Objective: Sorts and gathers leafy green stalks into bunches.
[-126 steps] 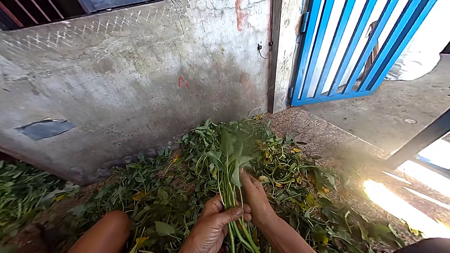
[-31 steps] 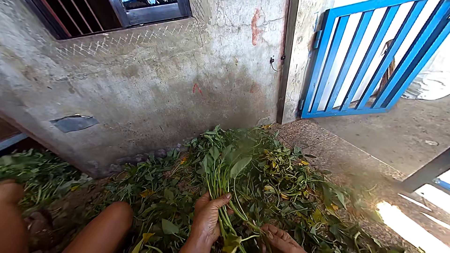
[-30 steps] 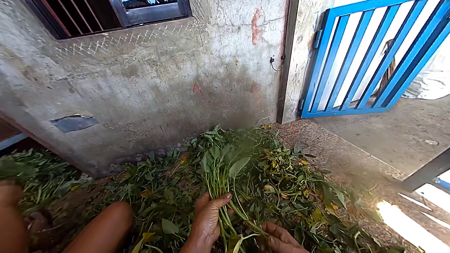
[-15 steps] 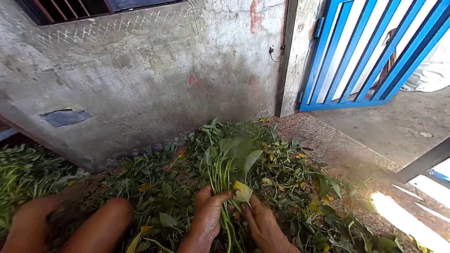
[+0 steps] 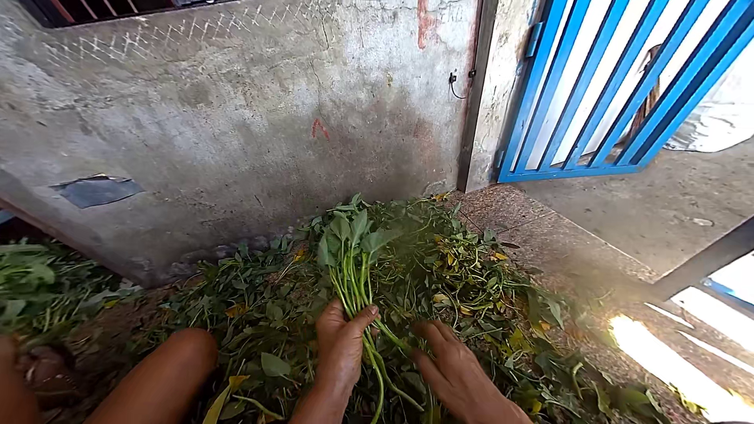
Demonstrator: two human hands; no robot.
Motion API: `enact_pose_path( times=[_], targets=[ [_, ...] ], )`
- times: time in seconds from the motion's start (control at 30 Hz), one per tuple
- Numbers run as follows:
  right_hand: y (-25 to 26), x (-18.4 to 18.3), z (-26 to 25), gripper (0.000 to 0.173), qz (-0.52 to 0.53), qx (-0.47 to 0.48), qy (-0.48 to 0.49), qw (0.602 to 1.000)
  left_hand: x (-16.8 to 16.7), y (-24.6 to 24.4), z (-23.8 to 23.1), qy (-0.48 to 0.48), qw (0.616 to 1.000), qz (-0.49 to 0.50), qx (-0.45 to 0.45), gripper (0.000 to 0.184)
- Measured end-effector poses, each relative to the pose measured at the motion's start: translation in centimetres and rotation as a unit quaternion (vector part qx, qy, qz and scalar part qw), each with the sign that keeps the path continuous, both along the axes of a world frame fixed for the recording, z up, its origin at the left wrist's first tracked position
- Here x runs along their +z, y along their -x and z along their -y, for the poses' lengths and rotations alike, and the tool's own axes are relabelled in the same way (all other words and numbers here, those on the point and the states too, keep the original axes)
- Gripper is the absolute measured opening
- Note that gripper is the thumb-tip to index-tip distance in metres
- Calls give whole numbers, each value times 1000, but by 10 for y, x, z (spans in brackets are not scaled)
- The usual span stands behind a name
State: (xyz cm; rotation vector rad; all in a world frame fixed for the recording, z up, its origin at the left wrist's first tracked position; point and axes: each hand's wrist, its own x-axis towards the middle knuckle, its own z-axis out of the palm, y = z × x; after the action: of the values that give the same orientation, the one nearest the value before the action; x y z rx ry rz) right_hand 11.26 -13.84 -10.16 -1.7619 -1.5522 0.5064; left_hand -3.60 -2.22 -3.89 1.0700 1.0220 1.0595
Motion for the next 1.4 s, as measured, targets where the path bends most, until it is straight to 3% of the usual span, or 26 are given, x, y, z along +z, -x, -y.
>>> enact_pose_path(
  times=[0.1,0.23,0.4,0.53,0.6,0.67,0.7,0.8,0.87,0.9,0.93,1.0,1.1,1.17,1.27,1.33,1.4],
  targets=[
    [25,16,-29,36,39,-27,-66,997,-7,-9,8,-31,999,-13,-34,22],
    [33,-29,-4,25,105,-69,-87,988,16,11,-15,-41,995,9,92,16],
    [22,-60,48,32,-64,-38,0,997,11,24,-17,-15,990,16,140,20],
    [17,-36,45,34,-290,-44,-56,954,17,29,-20,35,989,23,144,18],
    [6,-21,47,39,-244,46,-75,966,21,34,-25,46,988,33,144,19],
    [-2,-9,50,41,-79,169,14,982,21,35,-24,23,991,24,128,18],
    [-3,-4,48,39,6,221,115,968,18,33,-18,6,995,12,102,19],
    [1,-9,22,39,185,244,457,835,4,19,1,-69,997,-2,47,21],
    [-8,-48,13,34,229,213,576,755,12,25,-6,-132,988,6,79,17],
    [-18,-70,12,34,238,198,597,740,20,30,-15,-151,982,19,112,17],
    [-29,-86,10,37,240,177,601,741,26,35,-25,-151,977,31,148,19],
    [-46,-103,4,47,228,130,562,784,28,42,-33,-97,975,53,194,19],
    [-50,-130,-15,53,181,47,455,871,23,36,-31,8,982,74,173,14],
    [-28,-152,-19,52,132,6,437,890,20,28,-27,58,984,66,153,16],
    [24,-179,-1,50,70,142,421,893,17,23,-25,77,986,67,135,21],
    [52,-191,17,37,39,222,316,922,18,25,-26,56,986,73,138,20],
    [66,-194,31,28,-9,184,224,957,19,29,-29,23,984,80,156,16]
  ],
)
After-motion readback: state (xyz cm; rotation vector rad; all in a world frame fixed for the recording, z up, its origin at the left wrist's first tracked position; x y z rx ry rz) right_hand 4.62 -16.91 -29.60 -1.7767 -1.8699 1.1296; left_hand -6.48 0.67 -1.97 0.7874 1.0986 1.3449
